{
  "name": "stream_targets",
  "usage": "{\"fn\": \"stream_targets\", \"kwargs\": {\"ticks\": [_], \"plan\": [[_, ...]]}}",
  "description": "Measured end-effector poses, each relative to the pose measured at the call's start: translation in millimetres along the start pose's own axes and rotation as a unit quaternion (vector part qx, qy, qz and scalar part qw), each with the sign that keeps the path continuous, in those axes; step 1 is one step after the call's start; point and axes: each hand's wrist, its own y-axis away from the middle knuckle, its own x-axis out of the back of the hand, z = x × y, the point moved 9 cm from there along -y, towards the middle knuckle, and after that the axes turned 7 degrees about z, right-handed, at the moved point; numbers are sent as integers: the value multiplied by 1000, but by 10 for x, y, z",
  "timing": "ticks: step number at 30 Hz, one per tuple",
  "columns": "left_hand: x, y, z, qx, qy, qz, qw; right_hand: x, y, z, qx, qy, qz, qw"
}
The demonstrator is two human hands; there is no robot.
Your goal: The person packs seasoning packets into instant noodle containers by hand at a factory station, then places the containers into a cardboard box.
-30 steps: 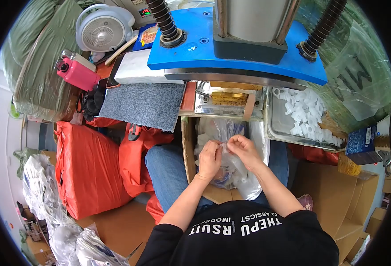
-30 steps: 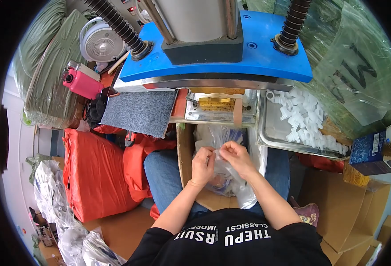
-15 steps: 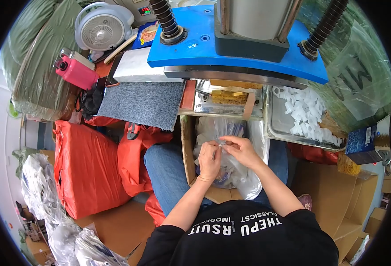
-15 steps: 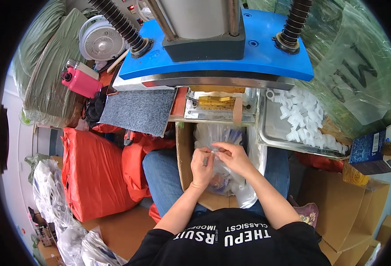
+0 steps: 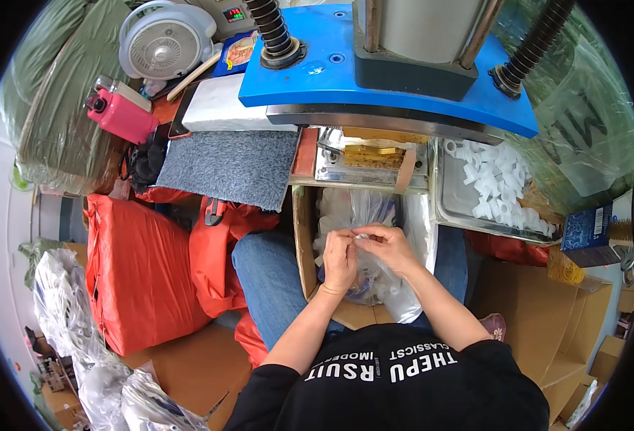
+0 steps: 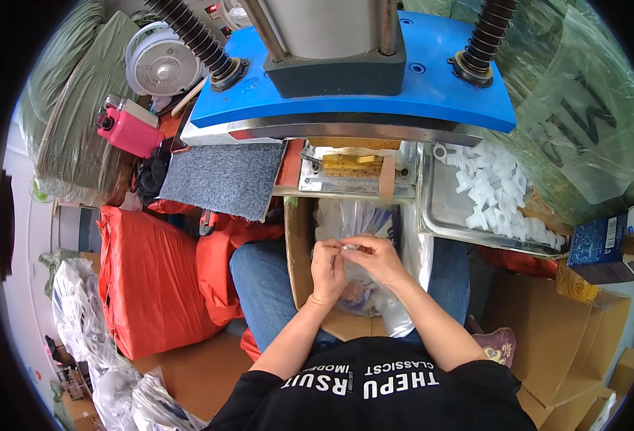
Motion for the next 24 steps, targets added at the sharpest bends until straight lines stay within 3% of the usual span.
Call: {"fn": "stream_targets", "kwargs": {"ticks": [2, 5, 7, 9, 10, 11, 14, 16, 19, 24], "plan": [[4, -23, 19, 3, 0, 2, 1000, -17, 19, 44, -16, -97, 67, 993], [33, -69, 44, 6, -4, 11, 1000, 18, -20, 236, -56, -134, 102, 984], [55, -118, 113, -15, -95, -6, 995, 80, -26, 229, -91, -138, 84, 983], [54, -89, 122, -17, -106, -30, 994, 102, -59, 254, -125, -142, 66, 980], [27, -57, 124, -19, -117, -55, 991, 219, -97, 52, 6, -6, 110, 994], [21, -37, 124, -20, -117, -57, 991, 262, -81, -170, 137, 129, 150, 971], [-44, 52, 39, 37, -126, -65, 989, 317, -182, -37, 95, 159, 189, 964], [-42, 163, -169, 195, -48, -48, 978, 312, -226, -12, 93, 157, 202, 962], [-29, 199, -175, 254, -4, -39, 966, 314, -310, 33, 100, 175, 224, 954], [19, 300, -308, 249, 7, -45, 967, 348, -290, -64, 107, 194, 202, 954]]}}
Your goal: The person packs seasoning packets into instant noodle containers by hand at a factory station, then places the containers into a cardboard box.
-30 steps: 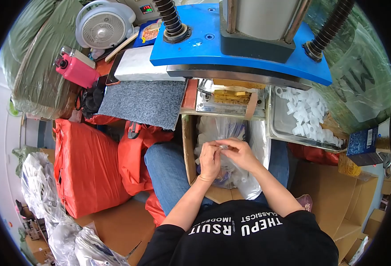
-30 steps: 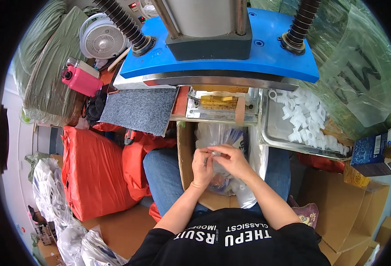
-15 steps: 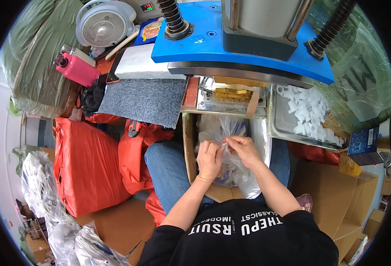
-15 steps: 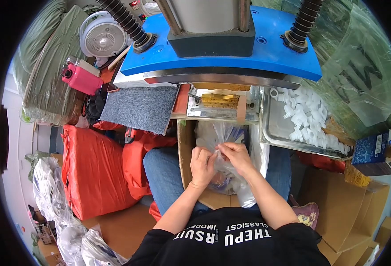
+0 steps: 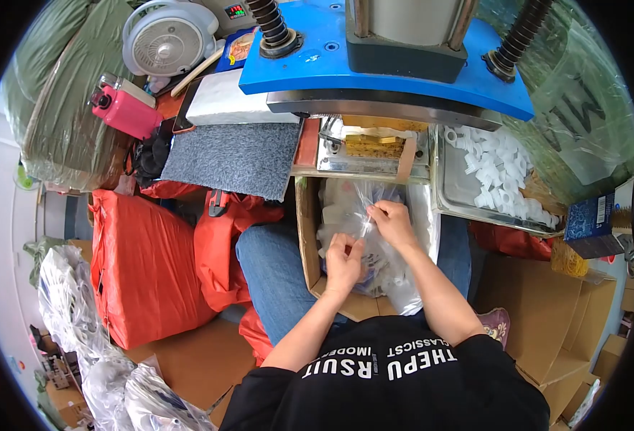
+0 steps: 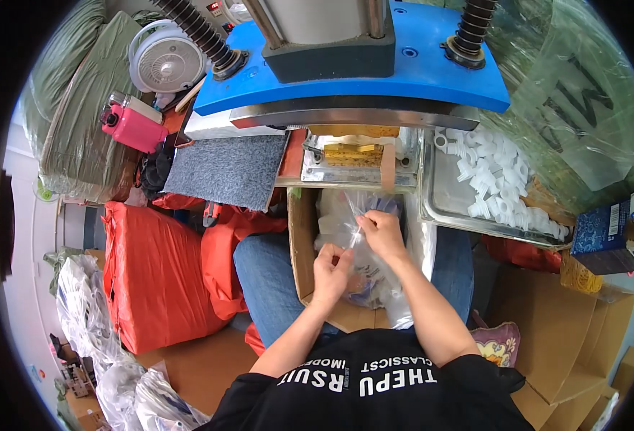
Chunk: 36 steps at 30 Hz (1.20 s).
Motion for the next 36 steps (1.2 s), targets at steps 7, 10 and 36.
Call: {"fn": "stream_targets", "kwargs": {"ticks": [7, 10, 36], "plan": [[-202, -225, 350, -181, -148, -190, 954, 61, 199, -379, 77, -32, -146, 986], [-180, -127, 76, -158, -180, -194, 951, 188, 104, -272, 151, -36, -45, 987], [711, 1412, 186, -190, -62, -59, 978, 200, 250, 246, 115, 198, -189, 955]]}}
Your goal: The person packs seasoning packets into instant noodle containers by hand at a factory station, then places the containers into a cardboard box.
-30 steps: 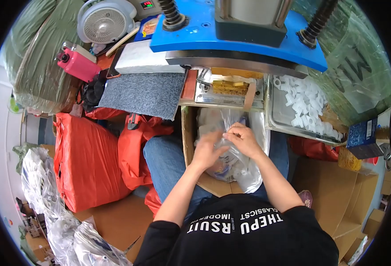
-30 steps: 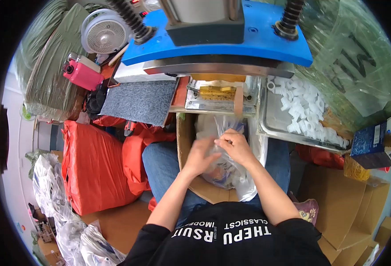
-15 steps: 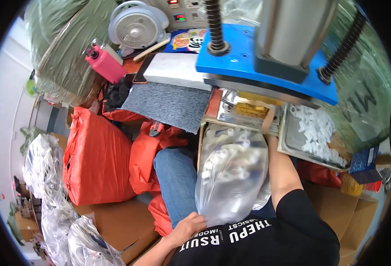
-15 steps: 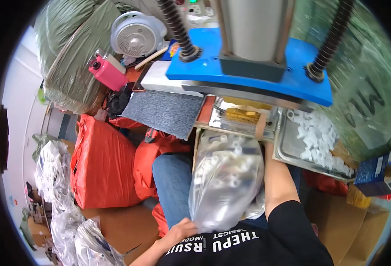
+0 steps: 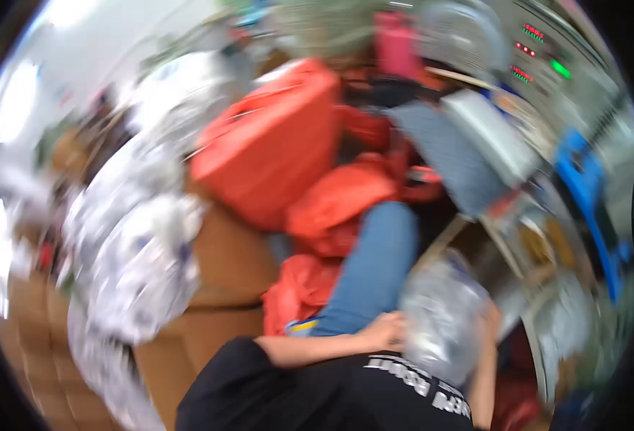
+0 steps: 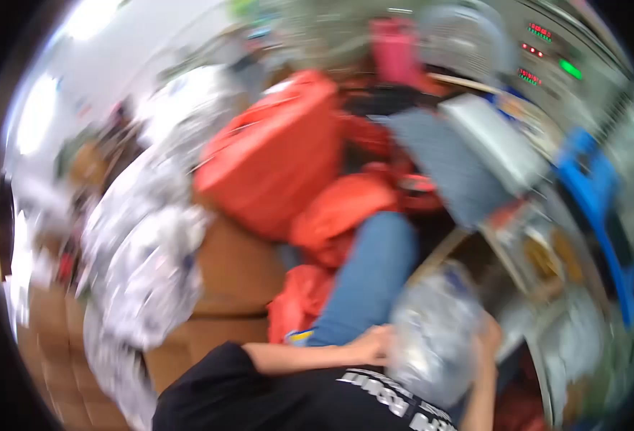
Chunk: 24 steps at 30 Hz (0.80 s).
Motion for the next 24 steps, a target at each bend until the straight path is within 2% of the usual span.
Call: {"fn": "stream_targets", "kwargs": {"ticks": [1, 2, 4, 5, 6, 7, 9, 10, 11, 12, 13, 14, 15, 16, 17, 18, 19, 20, 21, 23, 24], "plan": [[1, -28, 134, -63, 42, 33, 997, 153, -36, 114, 105, 46, 22, 993], [-37, -69, 191, -87, 69, 36, 993, 513, -54, -580, 105, -14, 1, 994], [303, -288, 525, -115, 113, 96, 982, 839, -316, -380, 258, 50, 64, 963], [651, -446, 825, -132, 157, 136, 969, 1003, -451, -723, 228, -79, 11, 970], [964, -557, 993, -104, 183, 130, 969, 1422, -478, -1095, 135, 214, 101, 962], [1293, -647, 1146, -76, 212, 123, 967, 1562, -397, -1506, 47, -128, 58, 989], [2122, -691, 1494, -137, 201, 292, 925, 2144, -407, -2636, 257, 22, 56, 965], [2450, -669, 1621, -71, 391, 287, 872, 2341, -581, -2752, 292, 59, 49, 953], [2822, -612, 1644, -82, 410, 360, 834, 2414, -773, -2872, 325, 96, 43, 940], [3191, -511, 1767, -105, 384, 398, 826, 2428, -1033, -2876, 288, -9, 4, 958], [3524, -364, 2012, -148, 375, 428, 809, 2285, -649, -3518, 245, -113, -37, 962], [3910, -83, 2282, -217, 214, 508, 805, 2054, -20, -3915, 115, -316, -35, 941], [4178, 214, 2606, -278, 48, 569, 772, 1847, 77, -4166, 146, -375, -122, 907], [4450, 463, 2679, -164, 134, 593, 776, 1700, 198, -4336, 173, -427, -207, 863], [4572, 784, 3110, -199, 113, 614, 755, 1536, 59, -4339, 178, -433, -206, 859], [4781, 1086, 3451, -245, 48, 605, 756, 1175, -181, -4306, 198, -335, -250, 887], [4815, 1342, 3768, -260, 106, 608, 743, 803, -262, -4323, 218, -233, -292, 902], [4764, 1734, 4135, -285, 41, 650, 704, 629, 159, -4607, 262, -254, -302, 881], [4865, 2166, 4339, -269, -2, 683, 679, 493, 352, -4791, 316, -219, -295, 874], [4363, 2781, 4960, -226, -247, 811, 480, 80, 287, -4828, 485, -106, -293, 817], [4280, 3084, 5184, -278, -307, 804, 427, -77, 174, -4762, 513, -89, -275, 808]]}}
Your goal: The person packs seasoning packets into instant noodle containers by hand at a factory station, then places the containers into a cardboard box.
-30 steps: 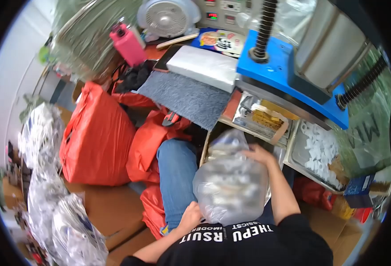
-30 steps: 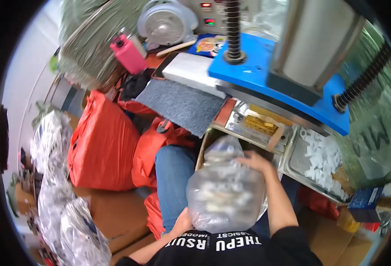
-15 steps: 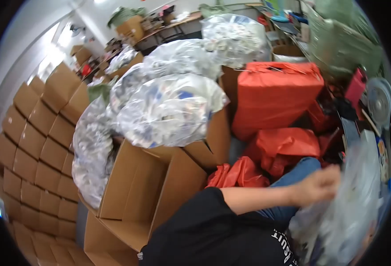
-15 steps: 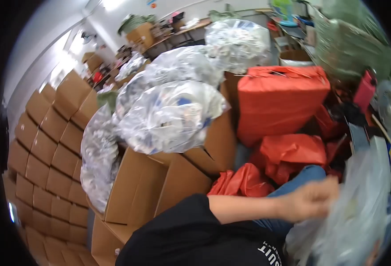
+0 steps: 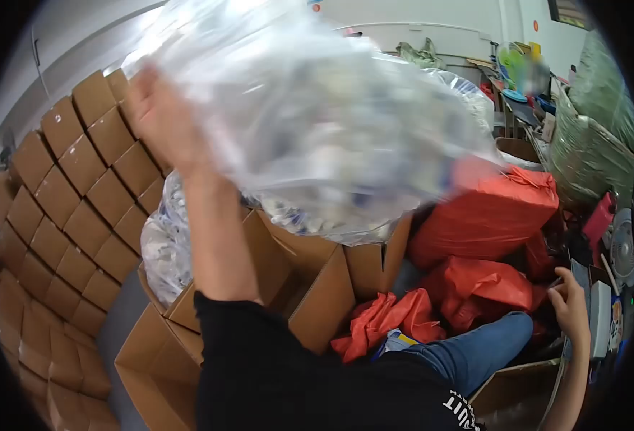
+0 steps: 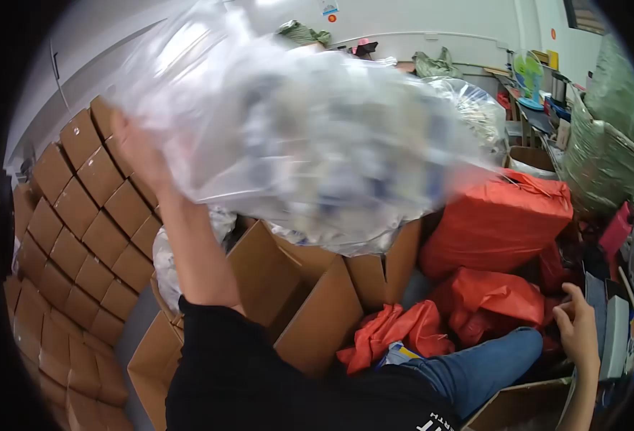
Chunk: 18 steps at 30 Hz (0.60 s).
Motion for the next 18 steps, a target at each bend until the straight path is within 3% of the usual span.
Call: {"fn": "stream_targets", "kwargs": {"ticks": [1, 2, 3, 5, 7, 9, 10, 12, 14, 18], "plan": [[349, -264, 56, -87, 1, 39, 995, -57, -1, 145, 24, 30, 0, 999], [828, -543, 114, -230, -139, 56, 962, -92, 14, 263, 30, 55, 0, 998], [1209, -677, 133, -364, -270, 71, 889, -147, 80, 450, 4, 55, -35, 998], [1787, -563, 60, -354, -353, 155, 852, -173, 240, 881, -74, 74, -94, 990], [2331, -338, -148, -325, -407, 195, 831, -194, 412, 1144, -114, 92, -138, 980], [3374, -196, -697, -222, -567, 213, 764, -177, 521, 1155, -132, 116, -147, 973], [3956, -80, -984, -150, -674, 214, 691, -181, 588, 1234, -140, 125, -157, 970], [4606, 298, -1200, 89, -813, 173, 549, -161, 660, 1215, -152, 137, -161, 966], [4885, 579, -1203, 212, -846, 131, 471, -197, 711, 1074, -179, 104, -166, 964], [5536, 304, -1374, 194, -849, 90, 483, -318, 772, 979, -133, 114, -165, 971]]}}
